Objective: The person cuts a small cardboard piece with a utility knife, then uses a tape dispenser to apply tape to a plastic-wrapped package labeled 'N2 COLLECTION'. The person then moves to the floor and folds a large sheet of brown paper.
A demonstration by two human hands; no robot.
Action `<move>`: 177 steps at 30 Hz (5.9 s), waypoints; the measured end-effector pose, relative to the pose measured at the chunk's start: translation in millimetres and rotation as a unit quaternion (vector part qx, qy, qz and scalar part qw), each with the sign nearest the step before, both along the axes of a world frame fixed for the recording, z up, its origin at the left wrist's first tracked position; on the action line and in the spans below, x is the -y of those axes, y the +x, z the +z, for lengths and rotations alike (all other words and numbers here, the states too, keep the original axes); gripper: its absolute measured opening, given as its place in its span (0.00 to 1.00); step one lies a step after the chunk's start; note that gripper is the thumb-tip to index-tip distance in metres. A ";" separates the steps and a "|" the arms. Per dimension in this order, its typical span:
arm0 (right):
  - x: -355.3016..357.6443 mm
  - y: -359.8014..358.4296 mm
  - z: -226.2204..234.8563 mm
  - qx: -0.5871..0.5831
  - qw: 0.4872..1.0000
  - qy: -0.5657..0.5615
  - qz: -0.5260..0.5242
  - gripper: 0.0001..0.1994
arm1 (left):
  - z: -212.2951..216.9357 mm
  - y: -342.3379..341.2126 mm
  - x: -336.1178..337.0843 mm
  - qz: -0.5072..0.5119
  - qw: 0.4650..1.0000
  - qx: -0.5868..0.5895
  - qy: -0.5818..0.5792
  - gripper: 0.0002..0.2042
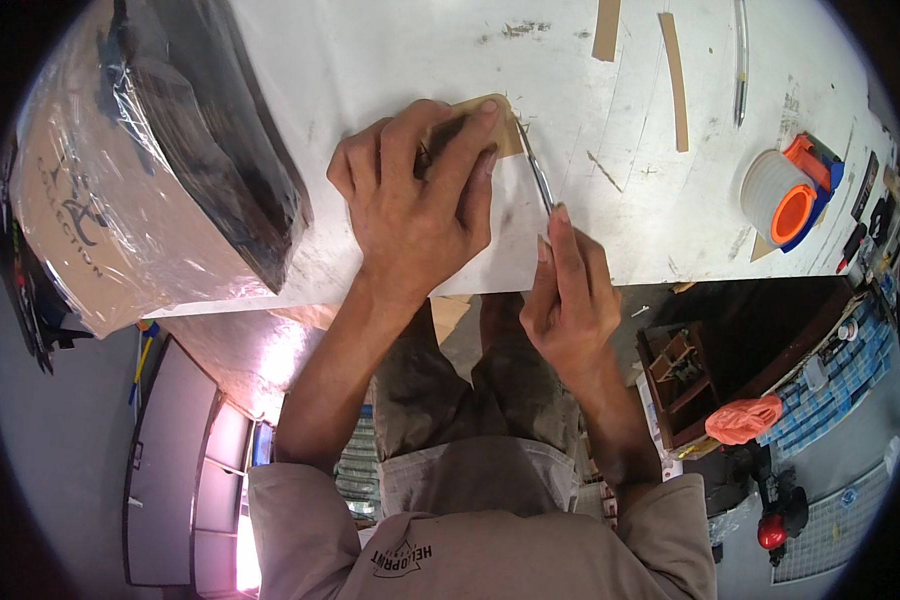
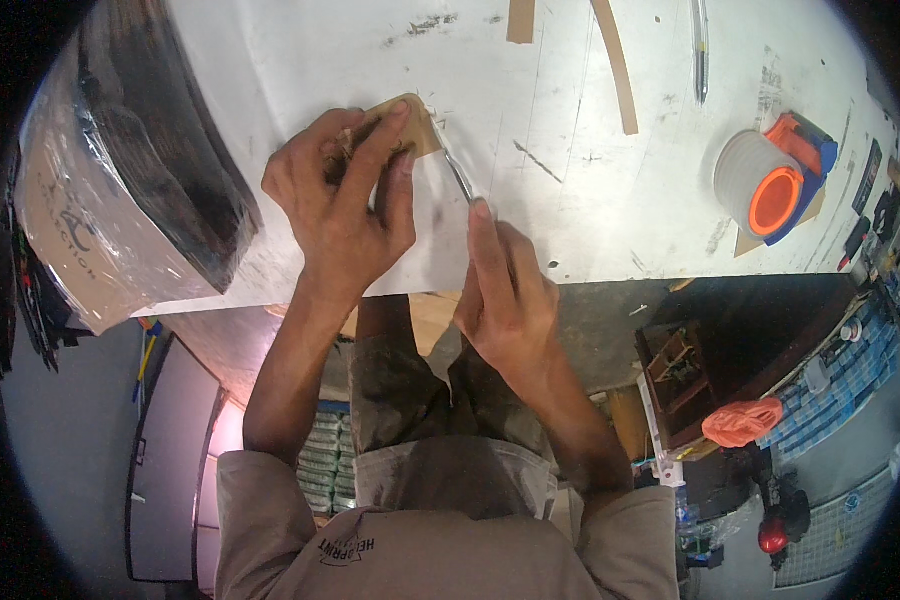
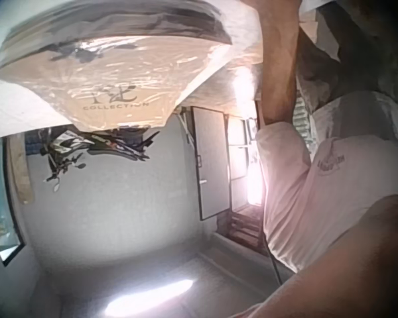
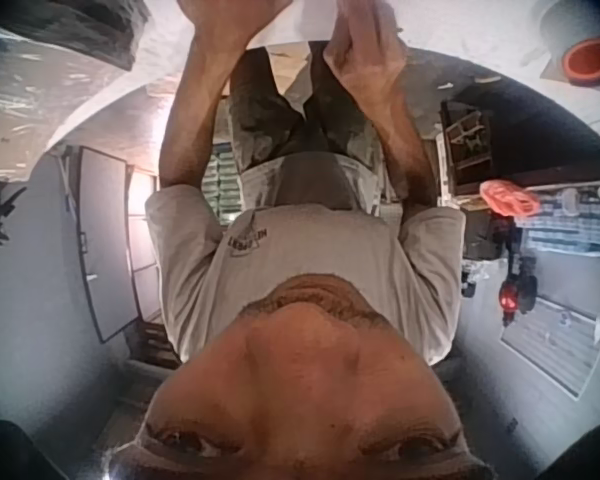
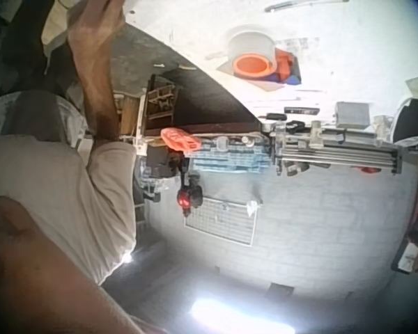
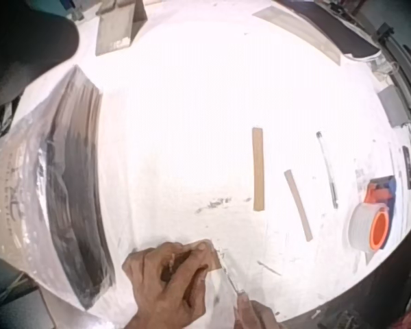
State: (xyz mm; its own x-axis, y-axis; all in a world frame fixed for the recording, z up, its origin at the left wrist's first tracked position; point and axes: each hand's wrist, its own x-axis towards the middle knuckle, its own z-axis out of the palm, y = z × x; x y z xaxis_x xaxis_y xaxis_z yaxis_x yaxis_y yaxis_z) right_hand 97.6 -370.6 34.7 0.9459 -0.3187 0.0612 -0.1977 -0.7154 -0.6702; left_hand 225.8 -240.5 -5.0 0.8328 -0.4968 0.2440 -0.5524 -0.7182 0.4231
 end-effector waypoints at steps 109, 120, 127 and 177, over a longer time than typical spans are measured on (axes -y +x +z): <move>50.8 13.2 4.5 -0.017 0.994 0.047 0.094 0.22 | 0.6 -5.6 -12.4 -0.083 0.996 -0.027 0.015 0.25; 53.4 14.1 11.9 -0.060 0.992 0.025 0.109 0.23 | 2.5 -4.6 -12.6 -0.093 0.995 -0.036 0.029 0.24; 38.2 5.5 11.4 -0.009 0.997 0.043 0.061 0.21 | 3.1 -4.7 -11.9 -0.078 0.997 -0.024 0.020 0.25; 10.1 12.9 4.9 -0.007 0.999 0.041 0.018 0.22 | 0.1 -2.6 -10.6 -0.071 0.997 0.006 -0.005 0.19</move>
